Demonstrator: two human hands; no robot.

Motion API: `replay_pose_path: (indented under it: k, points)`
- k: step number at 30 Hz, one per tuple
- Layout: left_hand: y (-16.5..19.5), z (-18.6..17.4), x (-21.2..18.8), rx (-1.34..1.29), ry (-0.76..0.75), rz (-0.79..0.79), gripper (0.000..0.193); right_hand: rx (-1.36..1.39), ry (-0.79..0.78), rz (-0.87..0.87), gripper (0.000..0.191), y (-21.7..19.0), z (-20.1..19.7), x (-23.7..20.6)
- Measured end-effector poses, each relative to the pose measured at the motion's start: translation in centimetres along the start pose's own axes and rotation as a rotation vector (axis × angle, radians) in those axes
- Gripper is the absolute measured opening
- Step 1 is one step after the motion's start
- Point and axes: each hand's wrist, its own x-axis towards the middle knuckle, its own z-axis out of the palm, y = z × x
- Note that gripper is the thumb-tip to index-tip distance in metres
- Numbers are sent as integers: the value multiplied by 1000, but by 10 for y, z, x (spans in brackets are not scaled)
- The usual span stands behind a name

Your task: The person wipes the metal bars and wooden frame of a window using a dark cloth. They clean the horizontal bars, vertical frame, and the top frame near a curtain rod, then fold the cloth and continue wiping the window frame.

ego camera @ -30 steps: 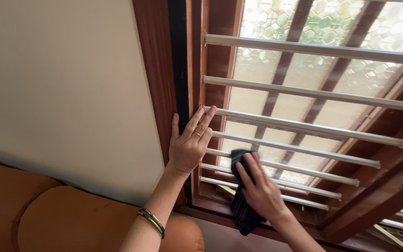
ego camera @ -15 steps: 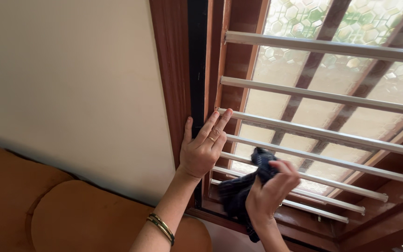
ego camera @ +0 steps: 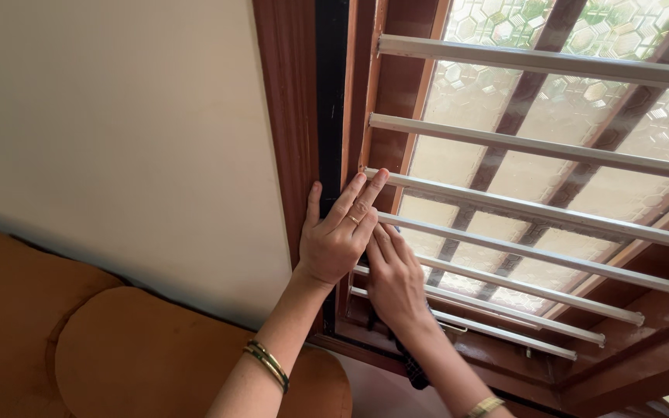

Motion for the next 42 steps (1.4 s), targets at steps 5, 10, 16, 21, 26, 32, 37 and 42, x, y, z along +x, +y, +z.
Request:
replay_pose_path:
  k: [5, 10, 16, 21, 26, 32, 37, 42]
  points:
    - [1, -1, 2, 25, 7, 14, 27, -33, -156, 66, 52, 29, -32, -24]
    - [2, 1, 2, 40, 11, 0, 30, -12, -183, 525, 44, 34, -66, -43]
    - [3, -2, 1, -14, 10, -6, 26, -111, -39, -15, 55, -6, -9, -24]
    - [3, -4, 4, -5, 9, -13, 27, -527, -49, -140, 53, -14, 1, -10]
    - [3, -3, 5, -3, 24, -14, 28, -602, -337, -65, 36, -16, -5, 21]
    - [4, -8, 11, -7, 8, -17, 28, -623, -471, 50, 44, -27, -13, 49]
    - [5, -19, 18, -23, -6, -4, 29, -678, -196, 36, 32, -29, -16, 44]
    - [8, -23, 21, 39, -2, 14, 30, -505, -249, 115, 30, 18, -43, 2]
